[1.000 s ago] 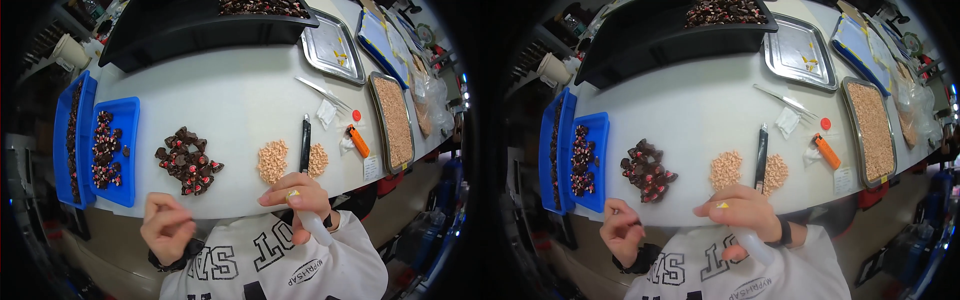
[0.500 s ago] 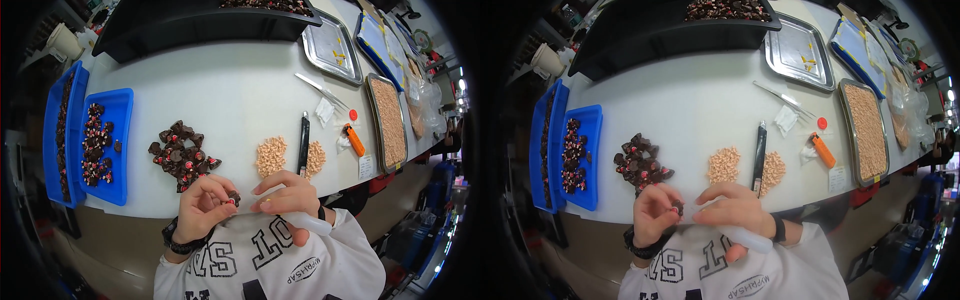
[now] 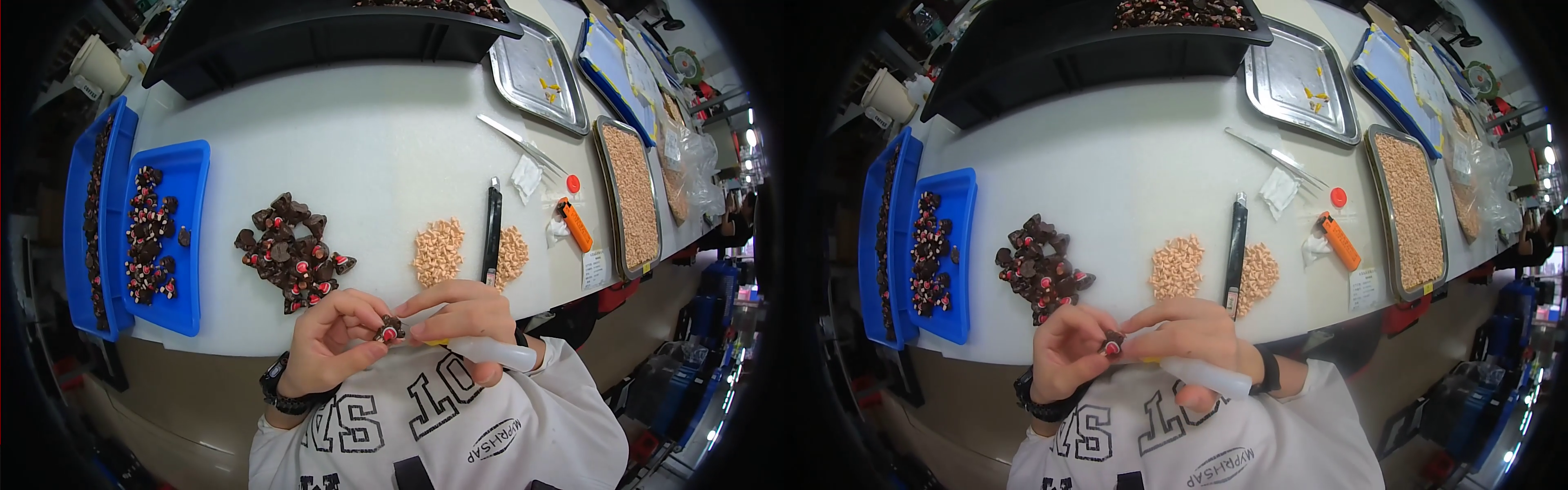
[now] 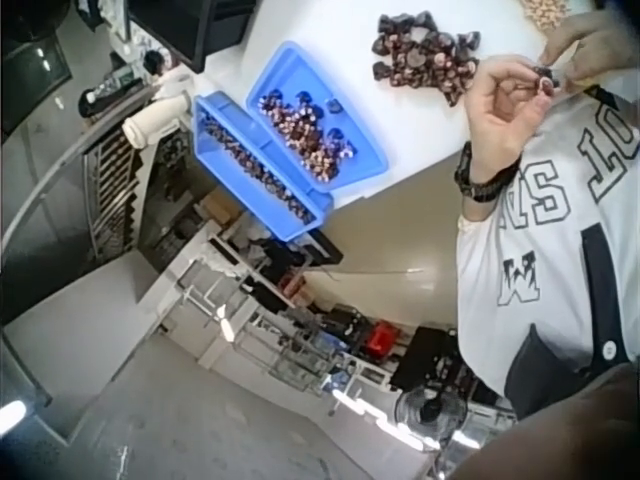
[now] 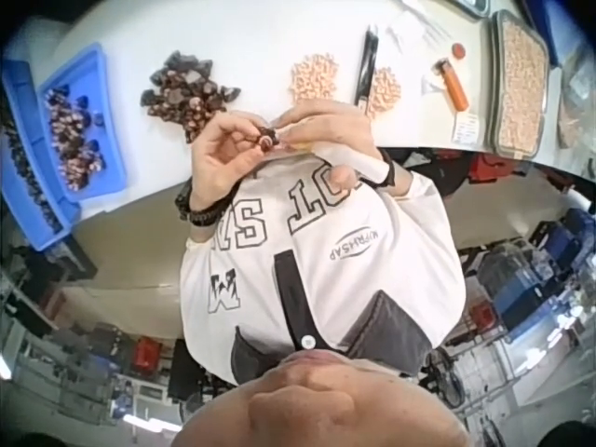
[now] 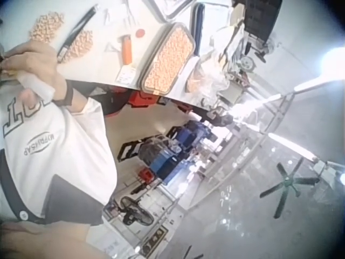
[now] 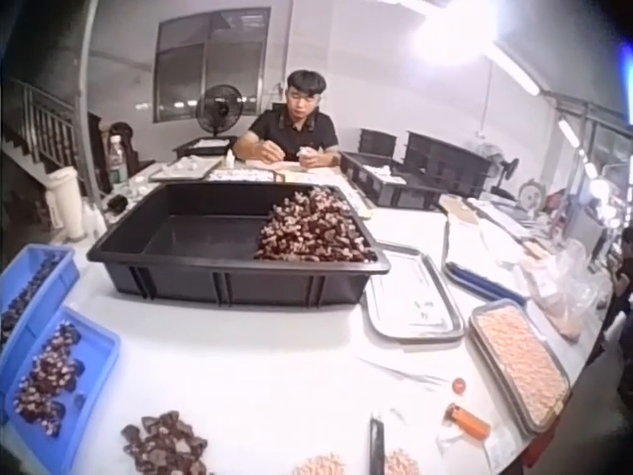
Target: Manually glue small heart-shaped components onto toy figures.
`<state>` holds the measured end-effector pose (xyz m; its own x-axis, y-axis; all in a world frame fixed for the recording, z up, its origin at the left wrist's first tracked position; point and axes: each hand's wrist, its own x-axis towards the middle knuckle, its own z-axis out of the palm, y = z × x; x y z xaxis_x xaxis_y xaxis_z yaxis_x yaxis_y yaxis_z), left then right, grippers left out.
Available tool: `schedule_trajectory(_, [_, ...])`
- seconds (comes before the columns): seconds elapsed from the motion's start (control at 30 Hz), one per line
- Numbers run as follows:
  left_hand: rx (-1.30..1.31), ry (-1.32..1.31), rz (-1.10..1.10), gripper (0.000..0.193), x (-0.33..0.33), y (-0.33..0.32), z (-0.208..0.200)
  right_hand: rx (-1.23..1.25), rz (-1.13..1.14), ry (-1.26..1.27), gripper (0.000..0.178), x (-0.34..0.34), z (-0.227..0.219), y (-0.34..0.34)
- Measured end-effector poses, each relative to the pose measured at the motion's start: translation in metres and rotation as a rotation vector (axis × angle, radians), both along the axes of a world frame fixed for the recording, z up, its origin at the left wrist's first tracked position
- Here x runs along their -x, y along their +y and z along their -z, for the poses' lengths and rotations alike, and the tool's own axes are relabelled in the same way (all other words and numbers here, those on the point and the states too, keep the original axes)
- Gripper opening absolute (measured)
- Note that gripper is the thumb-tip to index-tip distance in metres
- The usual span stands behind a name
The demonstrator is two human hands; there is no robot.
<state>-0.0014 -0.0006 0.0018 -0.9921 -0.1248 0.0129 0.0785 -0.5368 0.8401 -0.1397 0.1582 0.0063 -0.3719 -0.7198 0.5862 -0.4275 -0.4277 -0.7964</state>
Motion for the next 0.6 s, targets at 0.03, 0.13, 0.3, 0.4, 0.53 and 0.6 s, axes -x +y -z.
schedule_trajectory(0.03, [-0.004, 0.004, 0.010, 0.027, 0.0000, -0.0001, 0.0008, 0.014, 0.005, -0.024, 0.071, -0.0004, 0.0008, -0.0002])
schedule_trajectory(0.13, [-0.029, -0.003, 0.007, 0.028, -0.0005, 0.0003, 0.0006, 0.019, -0.005, -0.029, 0.066, 0.0008, 0.0008, -0.0007])
schedule_trajectory(0.3, [-0.064, -0.005, -0.001, 0.028, 0.0001, 0.0020, 0.0017, 0.000, -0.014, -0.061, 0.063, 0.0011, 0.0016, 0.0012])
schedule_trajectory(0.4, [-0.034, 0.005, 0.004, 0.029, -0.0003, 0.0012, 0.0028, 0.005, -0.024, -0.038, 0.063, 0.0033, 0.0034, 0.0001])
schedule_trajectory(0.53, [0.008, 0.026, 0.022, 0.031, -0.0004, 0.0001, 0.0032, -0.014, -0.039, -0.033, 0.063, 0.0034, 0.0014, 0.0008])
schedule_trajectory(0.6, [-0.022, -0.036, -0.021, 0.031, 0.0022, 0.0051, -0.0057, -0.010, -0.031, -0.045, 0.063, 0.0024, 0.0005, 0.0011])
